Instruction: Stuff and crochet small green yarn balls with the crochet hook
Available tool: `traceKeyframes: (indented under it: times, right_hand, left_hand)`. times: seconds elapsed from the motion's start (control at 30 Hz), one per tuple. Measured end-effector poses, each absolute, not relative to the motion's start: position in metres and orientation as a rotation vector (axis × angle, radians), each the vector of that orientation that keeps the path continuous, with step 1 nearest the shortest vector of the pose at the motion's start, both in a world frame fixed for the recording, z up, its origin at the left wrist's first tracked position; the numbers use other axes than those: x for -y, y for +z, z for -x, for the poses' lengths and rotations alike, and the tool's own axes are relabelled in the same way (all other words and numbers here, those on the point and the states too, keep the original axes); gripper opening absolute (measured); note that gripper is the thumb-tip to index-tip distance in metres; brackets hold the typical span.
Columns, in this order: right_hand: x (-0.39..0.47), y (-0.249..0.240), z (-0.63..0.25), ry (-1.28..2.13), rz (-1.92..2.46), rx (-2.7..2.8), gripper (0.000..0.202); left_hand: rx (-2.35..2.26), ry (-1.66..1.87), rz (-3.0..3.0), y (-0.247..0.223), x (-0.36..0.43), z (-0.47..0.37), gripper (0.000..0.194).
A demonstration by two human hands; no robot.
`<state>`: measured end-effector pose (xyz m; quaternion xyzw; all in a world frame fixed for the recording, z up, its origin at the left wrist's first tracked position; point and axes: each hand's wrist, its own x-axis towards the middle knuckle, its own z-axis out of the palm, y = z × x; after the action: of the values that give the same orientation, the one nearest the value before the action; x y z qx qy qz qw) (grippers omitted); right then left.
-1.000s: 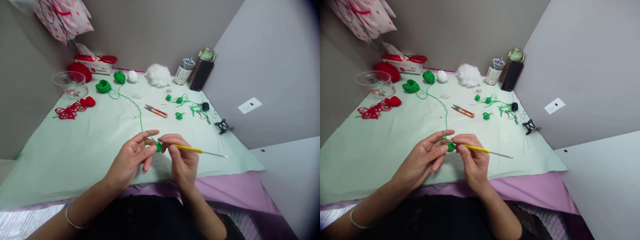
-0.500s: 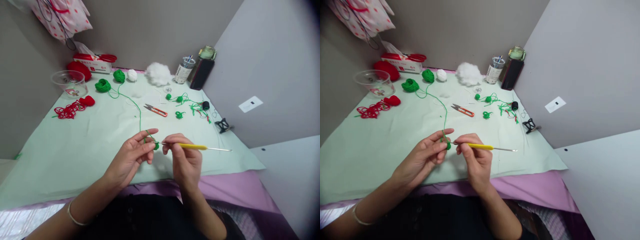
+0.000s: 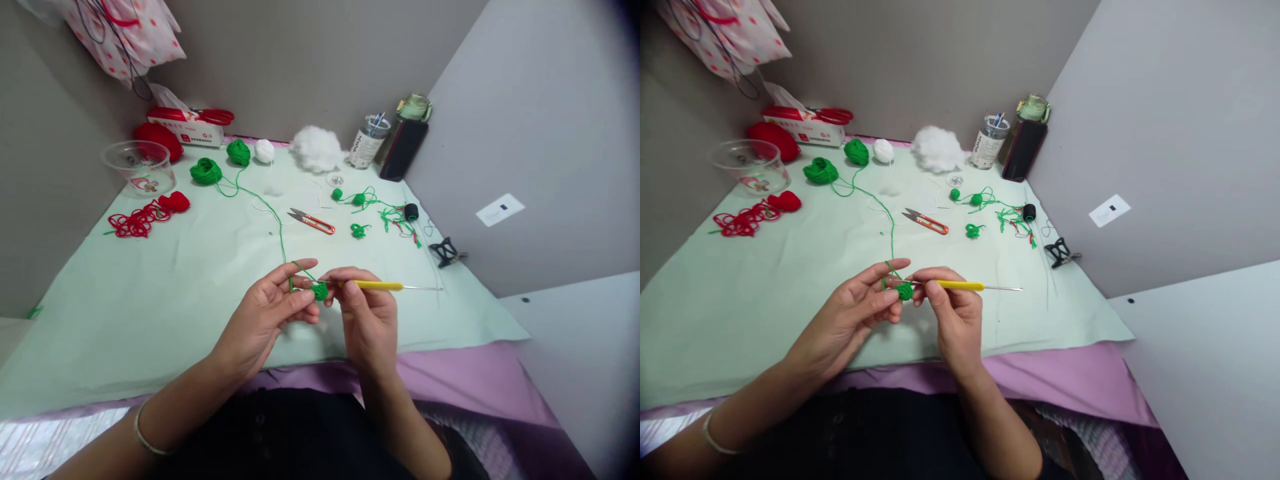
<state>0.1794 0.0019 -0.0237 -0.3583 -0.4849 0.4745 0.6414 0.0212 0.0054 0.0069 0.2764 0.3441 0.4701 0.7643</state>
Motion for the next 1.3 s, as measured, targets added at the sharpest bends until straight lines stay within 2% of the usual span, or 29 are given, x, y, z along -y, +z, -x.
traceKeyframes:
  times: [0.33, 0.57, 0.7, 0.97, 1.03, 1.2, 1.3]
  right_hand:
    - [0.0, -0.016, -0.179, 1.05, 0.76, 1.163, 0.021]
    - [0.01, -0.013, -0.18, 0.576, 0.865, 1.517, 0.026]
    - [0.01, -0.013, -0.179, 0.325, 0.82, 1.701, 0.026]
    - [0.012, -0.027, -0.175, -0.082, 0.921, 1.814, 0.034]
    - [0.012, -0.027, -0.175, 0.011, 0.923, 1.747, 0.034]
    - [0.004, -0.015, -0.176, 0.706, 0.817, 1.318, 0.024]
    - [0.001, -0.012, -0.174, 0.795, 0.798, 1.328, 0.02]
  left_hand:
    - [-0.773, 1.031, -0.633, 0.004, -0.006, -0.018, 0.032]
    - [-0.829, 1.132, -0.846, -0.002, -0.005, -0.018, 0.028]
    - [-0.851, 1.167, -0.91, -0.005, -0.004, -0.019, 0.036]
    - [-0.742, 1.06, -0.655, 0.0, -0.003, -0.022, 0.043]
    - [-0.704, 0.98, -0.536, 0.0, -0.006, -0.019, 0.041]
    - [-0.722, 1.002, -0.545, 0.004, -0.01, -0.013, 0.035]
    - [-0.747, 1.037, -0.631, 0.005, -0.008, -0.015, 0.035]
